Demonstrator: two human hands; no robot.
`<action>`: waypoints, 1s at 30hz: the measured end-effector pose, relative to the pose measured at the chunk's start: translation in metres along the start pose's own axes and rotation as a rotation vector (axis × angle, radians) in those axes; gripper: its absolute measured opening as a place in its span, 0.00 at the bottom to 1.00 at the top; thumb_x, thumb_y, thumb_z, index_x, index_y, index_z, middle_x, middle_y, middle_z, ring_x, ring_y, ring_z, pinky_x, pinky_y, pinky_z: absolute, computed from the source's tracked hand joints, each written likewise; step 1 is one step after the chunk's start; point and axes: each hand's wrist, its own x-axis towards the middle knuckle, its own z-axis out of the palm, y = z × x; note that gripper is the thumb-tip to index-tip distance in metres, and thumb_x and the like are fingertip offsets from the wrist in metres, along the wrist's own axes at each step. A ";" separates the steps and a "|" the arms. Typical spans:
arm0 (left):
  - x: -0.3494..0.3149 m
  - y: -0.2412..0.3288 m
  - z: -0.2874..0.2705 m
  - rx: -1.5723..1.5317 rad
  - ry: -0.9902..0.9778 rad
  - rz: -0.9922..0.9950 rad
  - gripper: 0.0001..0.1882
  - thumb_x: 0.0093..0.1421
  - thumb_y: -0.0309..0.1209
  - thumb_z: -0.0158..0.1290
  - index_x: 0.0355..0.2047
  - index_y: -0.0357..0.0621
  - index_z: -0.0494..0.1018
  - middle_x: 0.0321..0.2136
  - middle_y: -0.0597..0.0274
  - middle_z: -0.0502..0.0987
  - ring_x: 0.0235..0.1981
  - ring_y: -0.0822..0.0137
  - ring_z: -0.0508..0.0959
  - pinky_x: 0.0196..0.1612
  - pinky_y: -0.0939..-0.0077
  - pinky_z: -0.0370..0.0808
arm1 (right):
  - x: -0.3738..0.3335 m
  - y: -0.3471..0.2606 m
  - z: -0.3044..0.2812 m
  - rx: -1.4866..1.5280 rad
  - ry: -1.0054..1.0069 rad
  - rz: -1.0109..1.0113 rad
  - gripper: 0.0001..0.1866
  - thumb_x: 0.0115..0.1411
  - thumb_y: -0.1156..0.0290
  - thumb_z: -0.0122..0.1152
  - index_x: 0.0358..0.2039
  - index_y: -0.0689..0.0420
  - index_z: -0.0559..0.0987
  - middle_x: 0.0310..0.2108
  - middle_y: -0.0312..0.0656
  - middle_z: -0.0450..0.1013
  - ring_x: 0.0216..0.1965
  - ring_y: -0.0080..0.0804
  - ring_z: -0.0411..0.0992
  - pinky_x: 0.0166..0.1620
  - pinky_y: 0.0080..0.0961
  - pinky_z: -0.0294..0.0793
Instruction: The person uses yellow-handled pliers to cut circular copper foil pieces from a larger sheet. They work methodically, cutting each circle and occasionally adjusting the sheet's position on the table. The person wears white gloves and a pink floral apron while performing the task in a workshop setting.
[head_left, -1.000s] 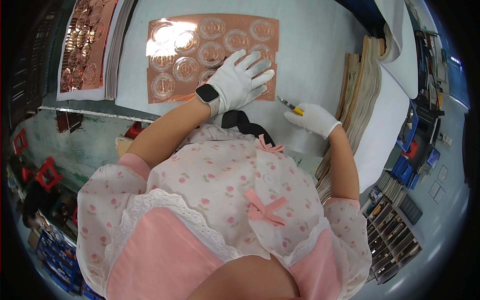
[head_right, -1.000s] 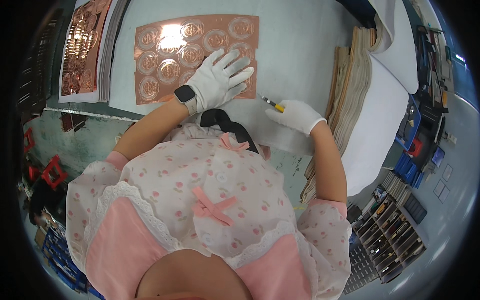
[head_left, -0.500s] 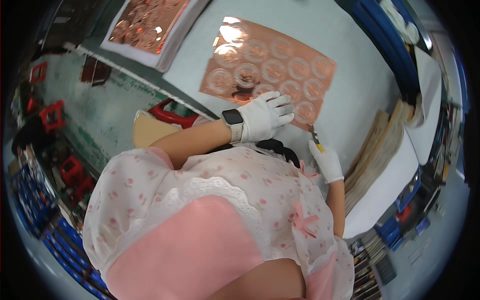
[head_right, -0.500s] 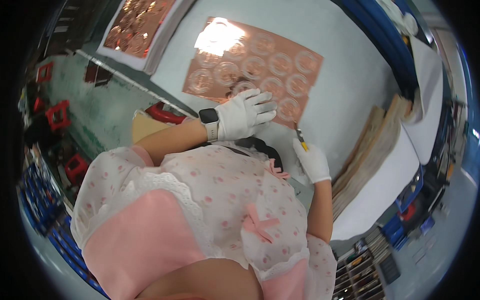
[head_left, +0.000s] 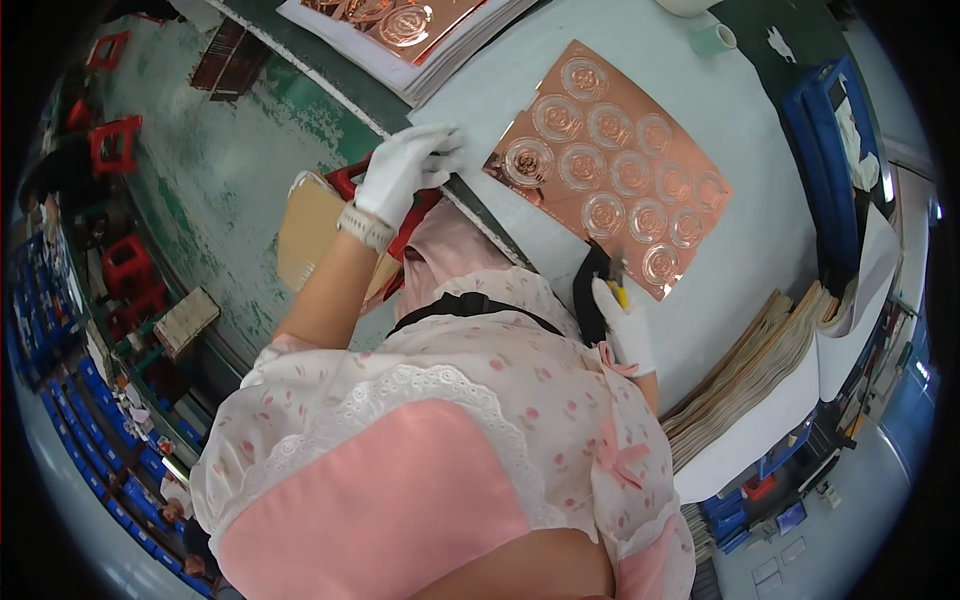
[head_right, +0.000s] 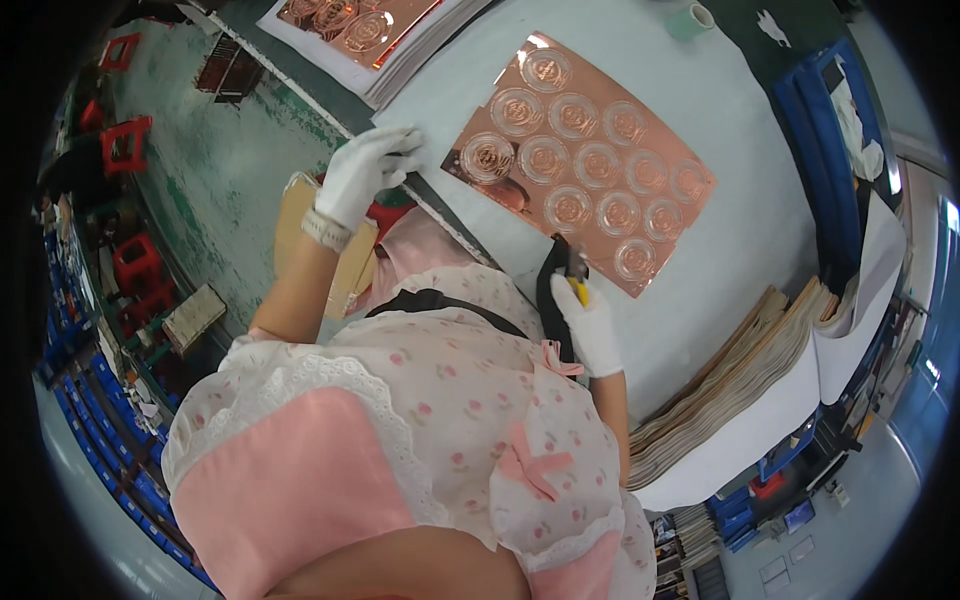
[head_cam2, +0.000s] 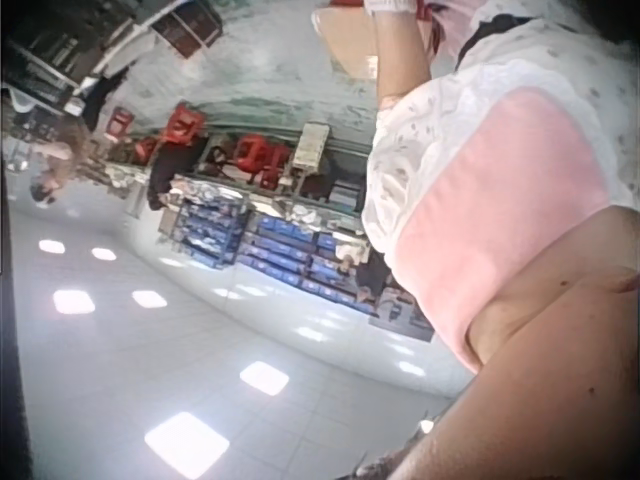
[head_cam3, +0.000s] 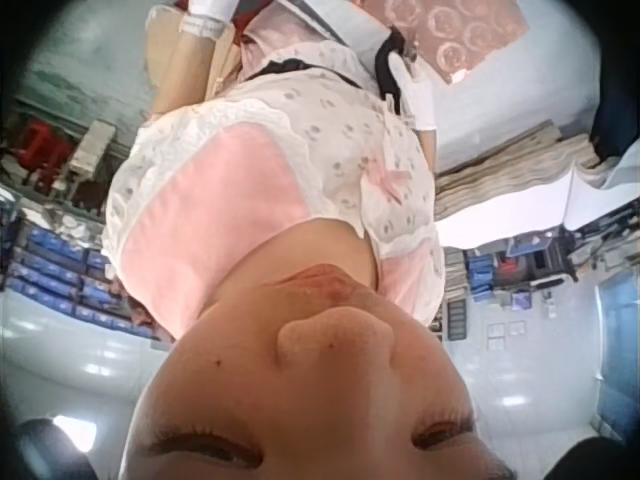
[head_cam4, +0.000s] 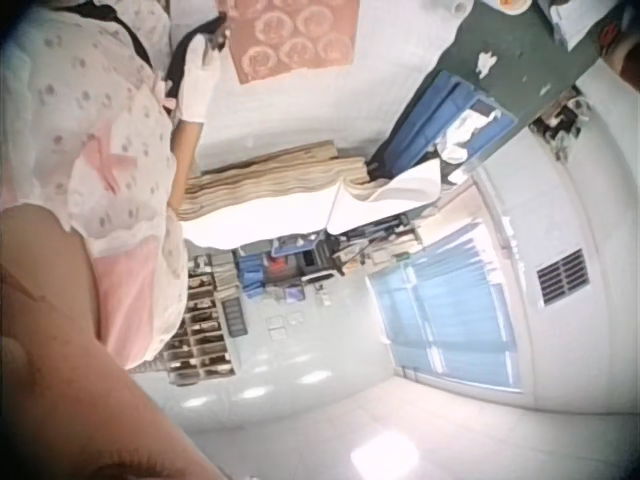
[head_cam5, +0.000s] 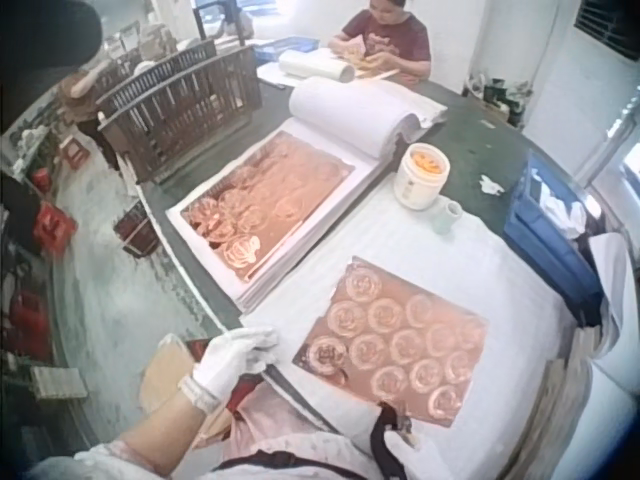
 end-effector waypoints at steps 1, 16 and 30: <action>0.005 0.009 0.004 -0.011 -0.072 -0.027 0.17 0.62 0.35 0.49 0.48 0.38 0.73 0.44 0.57 0.77 0.33 0.70 0.79 0.31 0.85 0.72 | 0.006 -0.011 0.009 -0.078 -0.033 -0.026 0.19 0.61 0.57 0.57 0.36 0.64 0.78 0.24 0.39 0.71 0.28 0.21 0.65 0.32 0.22 0.65; 0.056 0.039 0.063 0.872 -0.747 -0.199 0.26 0.54 0.55 0.58 0.20 0.42 0.71 0.15 0.69 0.70 0.10 0.77 0.64 0.14 0.81 0.60 | -0.010 -0.103 0.004 -0.539 -0.388 -0.159 0.26 0.58 0.48 0.54 0.35 0.62 0.78 0.28 0.52 0.74 0.32 0.47 0.74 0.37 0.34 0.71; 0.071 0.034 0.059 0.621 -0.738 -0.348 0.21 0.57 0.48 0.59 0.18 0.44 0.71 0.12 0.70 0.67 0.08 0.79 0.60 0.11 0.82 0.54 | 0.025 -0.068 0.069 -0.220 -0.309 0.050 0.32 0.55 0.39 0.57 0.27 0.64 0.74 0.21 0.44 0.68 0.24 0.31 0.64 0.31 0.28 0.66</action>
